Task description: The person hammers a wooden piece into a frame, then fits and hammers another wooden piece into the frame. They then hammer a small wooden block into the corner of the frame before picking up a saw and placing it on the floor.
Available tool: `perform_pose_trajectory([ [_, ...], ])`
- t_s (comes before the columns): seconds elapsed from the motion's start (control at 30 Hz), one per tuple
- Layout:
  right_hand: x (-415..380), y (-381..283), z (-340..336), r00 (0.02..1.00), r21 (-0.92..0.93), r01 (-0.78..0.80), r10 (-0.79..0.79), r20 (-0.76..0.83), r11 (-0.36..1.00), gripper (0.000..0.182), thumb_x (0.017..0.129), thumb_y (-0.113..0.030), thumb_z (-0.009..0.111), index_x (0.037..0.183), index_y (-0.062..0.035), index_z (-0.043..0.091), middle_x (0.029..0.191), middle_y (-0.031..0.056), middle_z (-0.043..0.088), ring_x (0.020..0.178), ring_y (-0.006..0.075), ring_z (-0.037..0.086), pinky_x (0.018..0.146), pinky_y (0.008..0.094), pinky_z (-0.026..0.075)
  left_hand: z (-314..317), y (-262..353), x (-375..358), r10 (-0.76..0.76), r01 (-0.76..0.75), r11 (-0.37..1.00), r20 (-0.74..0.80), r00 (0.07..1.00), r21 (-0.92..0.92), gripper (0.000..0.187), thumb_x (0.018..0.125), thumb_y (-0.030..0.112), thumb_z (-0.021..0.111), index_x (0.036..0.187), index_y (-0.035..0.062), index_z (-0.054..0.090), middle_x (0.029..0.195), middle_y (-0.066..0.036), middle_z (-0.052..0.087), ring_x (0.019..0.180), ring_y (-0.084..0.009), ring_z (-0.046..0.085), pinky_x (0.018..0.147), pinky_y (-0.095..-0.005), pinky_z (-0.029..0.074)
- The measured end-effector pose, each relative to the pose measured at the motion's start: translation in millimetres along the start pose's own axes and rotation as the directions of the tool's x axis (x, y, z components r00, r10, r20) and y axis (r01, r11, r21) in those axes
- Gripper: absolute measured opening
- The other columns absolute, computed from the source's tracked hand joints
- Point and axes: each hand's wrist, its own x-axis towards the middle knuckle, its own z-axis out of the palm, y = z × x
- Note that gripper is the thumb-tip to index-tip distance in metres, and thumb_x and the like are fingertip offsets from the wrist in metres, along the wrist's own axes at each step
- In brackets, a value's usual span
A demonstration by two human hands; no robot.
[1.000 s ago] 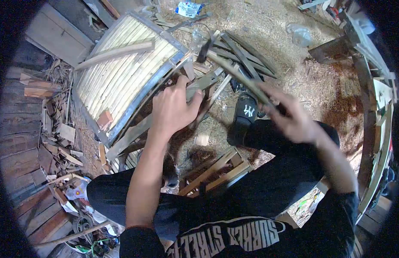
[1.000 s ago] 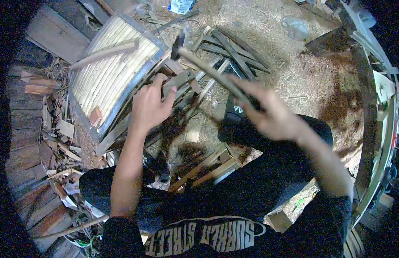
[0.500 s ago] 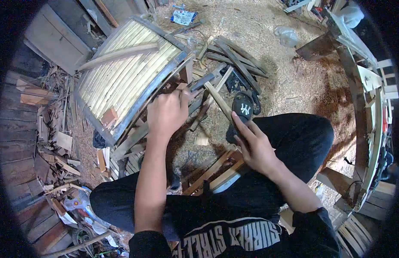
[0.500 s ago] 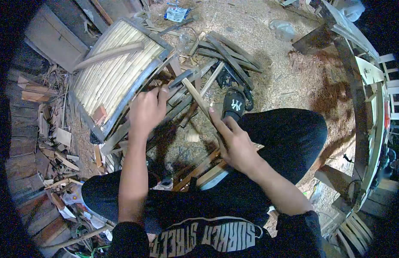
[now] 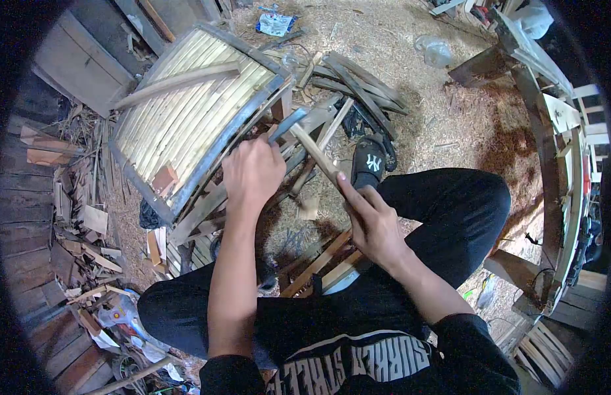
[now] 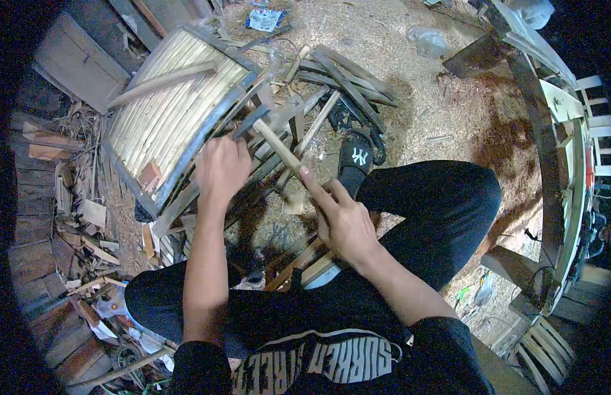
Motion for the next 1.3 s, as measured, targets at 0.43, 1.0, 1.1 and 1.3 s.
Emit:
perform_pose_trajectory([
  [0.43,-6.0,-4.1,7.0,0.997,0.103,-0.038,0.044,-0.060,0.994,0.068,0.093,0.005,0.062,0.157,-0.0096,0.044,0.092,0.0206,0.058,0.075,0.0374,0.060,0.071,0.0424,0.053,1.3,5.5,-0.6,0.039,-0.040,0.999,-0.056,0.998,-0.008,0.039,0.105,0.025,0.049,0.091,0.0009,0.076,0.079,-0.027,0.071,0.073,-0.0439,0.072,0.070,-0.0531,0.058],
  [1.0,166.1,172.5,-157.6,0.979,0.077,0.038,-0.053,0.198,0.996,0.029,0.110,-0.027,0.052,0.111,-0.0023,0.066,0.071,-0.0046,0.049,0.056,0.0060,0.040,0.051,0.0234,0.033,3.7,0.7,7.8,0.022,-0.024,0.991,0.014,1.000,0.131,0.063,0.086,0.062,0.072,0.094,0.0003,0.073,0.077,-0.026,0.071,0.077,-0.0443,0.073,0.068,-0.0531,0.058],
  [1.1,194.5,145.7,-170.6,0.905,0.077,-0.222,0.176,0.388,0.972,0.041,0.107,-0.037,0.057,0.129,-0.0037,0.068,0.092,0.0066,0.064,0.084,0.0195,0.058,0.080,0.0369,0.049,4.2,1.9,9.9,0.003,-0.005,0.992,0.020,1.000,0.122,0.065,0.087,0.064,0.071,0.097,-0.0004,0.073,0.077,-0.025,0.072,0.077,-0.0428,0.073,0.068,-0.0519,0.058],
  [1.3,235.9,161.5,-156.7,0.857,0.130,-0.017,-0.052,0.513,0.991,0.044,0.104,-0.038,0.063,0.136,-0.0090,0.068,0.089,0.0075,0.069,0.083,0.0136,0.061,0.074,0.0290,0.051,10.5,1.6,13.7,0.080,-0.062,0.983,-0.103,0.991,0.171,0.064,0.088,0.062,0.071,0.097,-0.0012,0.075,0.069,-0.022,0.071,0.066,-0.0378,0.074,0.061,-0.0460,0.059],
])
